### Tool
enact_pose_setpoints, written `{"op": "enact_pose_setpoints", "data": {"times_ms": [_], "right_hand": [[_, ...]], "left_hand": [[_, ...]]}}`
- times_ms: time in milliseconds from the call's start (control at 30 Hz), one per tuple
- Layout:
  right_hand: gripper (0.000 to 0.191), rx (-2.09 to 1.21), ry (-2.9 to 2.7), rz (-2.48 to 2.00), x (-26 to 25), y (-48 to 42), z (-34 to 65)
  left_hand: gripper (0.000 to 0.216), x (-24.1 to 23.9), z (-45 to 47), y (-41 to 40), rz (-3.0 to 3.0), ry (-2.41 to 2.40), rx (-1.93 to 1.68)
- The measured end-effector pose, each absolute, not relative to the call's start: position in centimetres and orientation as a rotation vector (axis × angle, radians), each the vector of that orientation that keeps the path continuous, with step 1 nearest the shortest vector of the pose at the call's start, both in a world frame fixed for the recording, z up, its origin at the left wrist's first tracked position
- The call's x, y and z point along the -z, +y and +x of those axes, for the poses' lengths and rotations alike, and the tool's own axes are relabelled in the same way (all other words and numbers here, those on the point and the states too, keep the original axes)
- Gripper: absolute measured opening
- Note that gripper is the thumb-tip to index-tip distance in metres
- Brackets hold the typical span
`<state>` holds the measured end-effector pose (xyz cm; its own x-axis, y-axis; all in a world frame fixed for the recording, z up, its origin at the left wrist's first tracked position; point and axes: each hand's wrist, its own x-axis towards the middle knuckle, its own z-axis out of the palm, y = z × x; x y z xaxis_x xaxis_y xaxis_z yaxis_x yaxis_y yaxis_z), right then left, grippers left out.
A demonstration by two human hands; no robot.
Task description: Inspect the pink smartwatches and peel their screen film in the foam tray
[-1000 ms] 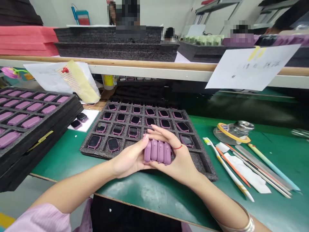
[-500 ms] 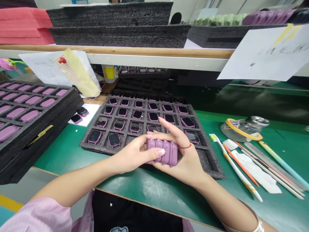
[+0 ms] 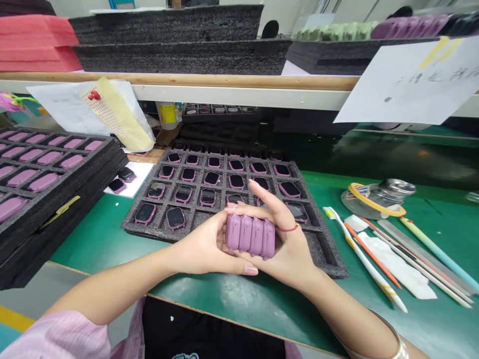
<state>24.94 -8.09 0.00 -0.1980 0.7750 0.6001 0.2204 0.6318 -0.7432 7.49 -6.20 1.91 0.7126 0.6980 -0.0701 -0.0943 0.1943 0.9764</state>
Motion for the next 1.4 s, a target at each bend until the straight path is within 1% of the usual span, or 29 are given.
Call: {"op": "enact_pose_setpoints", "data": {"times_ms": [67,133,300,367,400,467,500,533,567,633,667,700,800,867,933,1000,1100,1133,1233,1267,1300,1333,1400], "right_hand": [[0.093,-0.589,-1.746,-0.804,0.1,-8.1,25.0],[0.094,-0.557,-1.764,-0.776,0.1,-8.0,25.0],[0.09,-0.447,-1.867,-0.69,0.4,-7.9,25.0],[0.089,-0.382,-1.956,-0.672,0.4,-7.9,25.0],[0.091,-0.356,-1.996,-0.667,0.3,-8.0,25.0],[0.104,-0.366,-2.015,-0.67,0.1,-8.0,25.1],[0.109,-0.409,-1.973,-0.68,0.0,-8.0,25.2],[0.108,-0.482,-1.896,-0.698,-0.2,-7.9,25.4],[0.1,-0.578,-1.791,-0.719,-0.2,-7.7,25.6],[0.076,-0.791,-1.558,-0.755,-0.2,-7.3,26.0],[0.069,-0.912,-1.462,-0.774,-0.1,-7.0,26.2],[0.068,-1.038,-1.393,-0.795,0.0,-6.8,26.3],[0.077,-1.4,-1.36,-0.831,0.2,-6.6,26.5],[0.082,-1.492,-1.427,-0.838,0.1,-7.0,26.2],[0.092,-1.403,-1.522,-0.869,-0.3,-7.5,25.7],[0.102,-1.23,-1.589,-0.92,-0.7,-8.1,25.1],[0.105,-1.021,-1.611,-0.972,-1.0,-8.7,24.6],[0.106,-0.972,-1.61,-0.973,-0.9,-8.9,24.5],[0.108,-0.828,-1.616,-0.965,-0.6,-9.0,24.5],[0.109,-0.783,-1.618,-0.965,-0.5,-8.9,24.5],[0.107,-0.736,-1.62,-0.963,-0.4,-8.9,24.6],[0.103,-0.691,-1.618,-0.96,-0.3,-8.8,24.6],[0.092,-0.629,-1.622,-0.933,-0.1,-8.7,24.7]], "left_hand": [[0.074,-2.0,7.4,-6.2,1.283,0.587,-0.592],[0.073,-2.1,7.3,-6.0,1.308,0.579,-0.577],[0.044,-2.2,7.7,-5.5,1.341,0.536,-0.601],[0.041,-2.2,7.8,-5.7,1.4,0.641,-0.642],[0.042,-2.2,7.8,-5.8,1.428,0.705,-0.668],[0.046,-2.3,7.8,-6.2,1.487,0.801,-0.744],[0.048,-2.4,7.7,-6.4,1.535,0.82,-0.788],[0.049,-2.5,7.6,-6.5,1.596,0.825,-0.829],[0.049,-2.5,7.4,-6.6,1.664,0.815,-0.866],[0.047,-2.4,7.1,-6.7,1.779,0.786,-0.915],[0.046,-2.3,7.0,-6.7,1.822,0.766,-0.925],[0.045,-2.2,7.0,-6.6,1.86,0.744,-0.936],[0.038,-1.8,7.0,-6.5,1.983,0.694,-0.979],[0.034,-1.5,7.0,-6.4,2.044,0.675,-1.003],[0.031,-1.3,7.1,-6.3,2.067,0.642,-1.005],[0.027,-1.0,7.2,-6.3,2.062,0.61,-1.006],[0.035,-0.4,7.1,-6.2,2.067,0.576,-1.037],[0.047,-0.2,7.1,-6.3,2.07,0.572,-1.052],[0.11,-0.2,7.2,-6.6,1.919,0.618,-0.996],[0.122,-0.4,7.3,-6.6,1.783,0.644,-0.934],[0.122,-0.7,7.4,-6.7,1.629,0.654,-0.856],[0.111,-1.0,7.5,-6.7,1.486,0.649,-0.777],[0.073,-1.7,7.7,-6.6,1.309,0.613,-0.673]]}}
